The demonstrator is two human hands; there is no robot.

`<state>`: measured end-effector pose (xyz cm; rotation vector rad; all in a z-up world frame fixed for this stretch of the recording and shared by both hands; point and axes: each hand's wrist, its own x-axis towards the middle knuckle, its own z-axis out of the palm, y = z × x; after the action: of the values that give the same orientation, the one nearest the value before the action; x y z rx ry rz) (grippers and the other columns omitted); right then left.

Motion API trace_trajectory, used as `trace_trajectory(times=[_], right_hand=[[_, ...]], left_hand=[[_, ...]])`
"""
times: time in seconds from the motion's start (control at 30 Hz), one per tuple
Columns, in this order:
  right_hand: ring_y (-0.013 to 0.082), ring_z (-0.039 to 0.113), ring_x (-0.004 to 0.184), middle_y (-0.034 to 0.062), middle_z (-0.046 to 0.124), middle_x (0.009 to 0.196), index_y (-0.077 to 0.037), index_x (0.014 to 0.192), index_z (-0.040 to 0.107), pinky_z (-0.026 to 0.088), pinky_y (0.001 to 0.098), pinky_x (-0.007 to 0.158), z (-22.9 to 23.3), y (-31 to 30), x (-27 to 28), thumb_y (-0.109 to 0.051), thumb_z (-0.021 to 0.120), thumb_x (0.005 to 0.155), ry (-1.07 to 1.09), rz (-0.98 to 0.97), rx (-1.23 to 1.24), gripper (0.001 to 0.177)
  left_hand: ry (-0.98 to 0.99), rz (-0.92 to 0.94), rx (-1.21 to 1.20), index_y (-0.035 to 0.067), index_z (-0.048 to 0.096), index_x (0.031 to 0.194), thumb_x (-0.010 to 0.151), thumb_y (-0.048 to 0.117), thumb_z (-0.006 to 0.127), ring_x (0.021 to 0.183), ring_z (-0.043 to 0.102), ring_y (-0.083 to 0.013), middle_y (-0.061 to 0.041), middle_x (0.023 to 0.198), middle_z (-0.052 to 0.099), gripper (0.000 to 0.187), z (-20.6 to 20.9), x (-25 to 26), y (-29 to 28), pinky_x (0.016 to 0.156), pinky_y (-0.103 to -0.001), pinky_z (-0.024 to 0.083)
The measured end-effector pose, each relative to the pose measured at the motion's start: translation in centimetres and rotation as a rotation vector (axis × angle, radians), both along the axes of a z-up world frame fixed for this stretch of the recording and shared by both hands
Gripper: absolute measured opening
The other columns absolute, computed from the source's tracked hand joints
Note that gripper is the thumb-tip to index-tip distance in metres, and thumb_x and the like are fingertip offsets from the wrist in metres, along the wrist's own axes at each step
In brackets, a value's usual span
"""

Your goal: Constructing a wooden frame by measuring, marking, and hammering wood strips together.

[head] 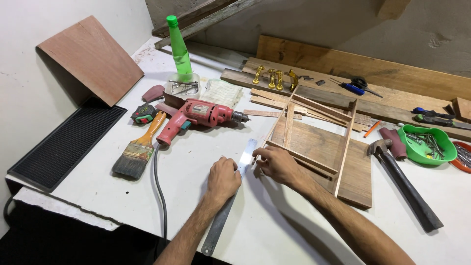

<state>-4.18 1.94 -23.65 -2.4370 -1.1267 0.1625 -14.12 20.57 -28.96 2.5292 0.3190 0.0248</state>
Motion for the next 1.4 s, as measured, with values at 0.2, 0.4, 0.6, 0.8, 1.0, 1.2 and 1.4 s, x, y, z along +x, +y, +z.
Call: trace_trajectory(times=[0.2,0.4,0.6,0.8,1.0,1.2,1.4], right_hand=[[0.0216,0.075,0.084,0.0105,0.074,0.103,-0.009,0.116,0.071,0.062,0.0355,0.076,1.1,-0.8,-0.4,-0.012,0.073,0.087,0.046,-0.038,0.021,0.03],[0.0208,0.076,0.081,0.009,0.075,0.099,-0.009,0.117,0.072,0.063,0.0349,0.073,1.2,-1.4,-0.4,-0.011,0.071,0.088,0.072,-0.033,0.073,0.029],[0.0214,0.074,0.08,0.0101,0.074,0.097,-0.011,0.128,0.067,0.063,0.0352,0.072,2.4,-2.4,-1.0,-0.013,0.07,0.09,0.091,-0.02,0.115,0.038],[0.0199,0.076,0.08,0.0098,0.077,0.098,-0.011,0.126,0.069,0.065,0.034,0.073,2.1,-4.2,0.7,-0.015,0.069,0.093,0.027,0.0,0.133,0.033],[0.0206,0.075,0.079,0.0128,0.074,0.105,-0.007,0.117,0.074,0.065,0.0324,0.069,2.5,-4.3,0.7,-0.015,0.068,0.095,0.006,0.035,0.146,0.024],[0.024,0.072,0.085,0.0101,0.074,0.1,-0.006,0.109,0.075,0.061,0.0372,0.076,1.1,-1.4,-0.5,-0.015,0.071,0.09,-0.077,0.101,0.092,0.021],[0.0281,0.063,0.096,0.011,0.073,0.102,-0.007,0.108,0.076,0.055,0.0412,0.084,-0.2,2.6,0.5,-0.017,0.073,0.088,-0.257,0.164,-0.047,0.022]], left_hand=[[-0.025,-0.005,0.002,-0.005,0.066,0.11,0.084,0.026,0.081,0.102,0.063,-0.0307,-0.019,0.11,0.062,0.043,2.1,0.0,-1.4,0.089,-0.044,0.054],[0.192,0.066,-0.125,0.001,0.07,0.109,0.076,0.029,0.086,0.106,0.065,-0.0274,-0.014,0.113,0.065,0.047,6.1,0.8,-1.1,0.092,-0.042,0.055],[-0.059,-0.008,-0.004,0.003,0.064,0.103,0.076,0.022,0.082,0.1,0.06,-0.033,-0.014,0.103,0.062,0.038,2.5,1.0,-2.0,0.086,-0.046,0.051],[-0.209,-0.108,-0.041,0.008,0.066,0.108,0.09,0.02,0.069,0.101,0.063,-0.0291,-0.01,0.103,0.066,0.022,4.2,1.9,-1.9,0.09,-0.046,0.052],[-0.026,-0.086,0.154,-0.004,0.064,0.111,0.078,0.026,0.084,0.104,0.059,-0.04,-0.021,0.108,0.06,0.049,4.7,0.9,-0.9,0.086,-0.051,0.053],[-0.009,-0.005,0.123,-0.009,0.069,0.103,0.085,0.019,0.078,0.1,0.07,-0.0364,-0.024,0.105,0.067,0.034,0.3,0.2,-1.2,0.082,-0.047,0.06],[0.319,0.061,-0.138,-0.004,0.078,0.095,0.077,0.032,0.082,0.097,0.076,-0.0308,-0.021,0.099,0.081,0.041,7.0,1.3,-0.4,0.086,-0.041,0.059]])
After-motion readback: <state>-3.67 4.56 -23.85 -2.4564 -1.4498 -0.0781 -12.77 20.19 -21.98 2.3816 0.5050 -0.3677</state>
